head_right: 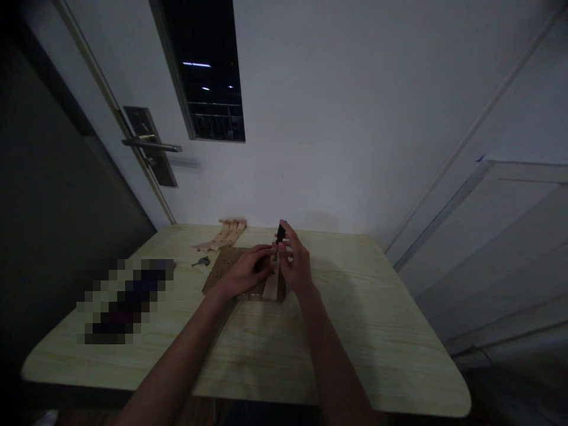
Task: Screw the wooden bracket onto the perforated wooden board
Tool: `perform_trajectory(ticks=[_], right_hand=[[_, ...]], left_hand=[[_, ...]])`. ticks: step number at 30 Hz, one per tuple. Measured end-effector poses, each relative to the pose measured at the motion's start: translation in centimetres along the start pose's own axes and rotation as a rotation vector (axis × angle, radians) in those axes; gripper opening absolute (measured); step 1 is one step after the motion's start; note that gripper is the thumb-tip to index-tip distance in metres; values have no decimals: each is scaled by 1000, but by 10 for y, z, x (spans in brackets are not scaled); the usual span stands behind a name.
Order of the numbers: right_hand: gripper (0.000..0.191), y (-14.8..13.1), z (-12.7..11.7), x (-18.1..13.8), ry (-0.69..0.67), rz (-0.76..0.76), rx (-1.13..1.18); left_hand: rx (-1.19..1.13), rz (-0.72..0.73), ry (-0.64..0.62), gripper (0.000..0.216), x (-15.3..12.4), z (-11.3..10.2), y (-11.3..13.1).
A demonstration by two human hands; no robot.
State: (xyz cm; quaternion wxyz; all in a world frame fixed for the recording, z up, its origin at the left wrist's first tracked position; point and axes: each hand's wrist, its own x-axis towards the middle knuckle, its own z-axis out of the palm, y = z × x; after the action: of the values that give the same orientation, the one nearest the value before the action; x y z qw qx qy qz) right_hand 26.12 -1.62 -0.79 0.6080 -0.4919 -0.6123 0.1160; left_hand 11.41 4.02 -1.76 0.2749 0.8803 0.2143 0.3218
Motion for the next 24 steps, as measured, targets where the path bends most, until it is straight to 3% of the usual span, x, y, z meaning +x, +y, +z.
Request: perform_trajectory(ticks=[17, 24], right_hand=[[51, 2, 2, 1, 71, 48, -20], [51, 0, 0, -1, 11, 10, 13]], left_hand=[[0, 8, -6, 38, 0, -2, 3], [-16, 11, -17, 39, 1, -1, 3]])
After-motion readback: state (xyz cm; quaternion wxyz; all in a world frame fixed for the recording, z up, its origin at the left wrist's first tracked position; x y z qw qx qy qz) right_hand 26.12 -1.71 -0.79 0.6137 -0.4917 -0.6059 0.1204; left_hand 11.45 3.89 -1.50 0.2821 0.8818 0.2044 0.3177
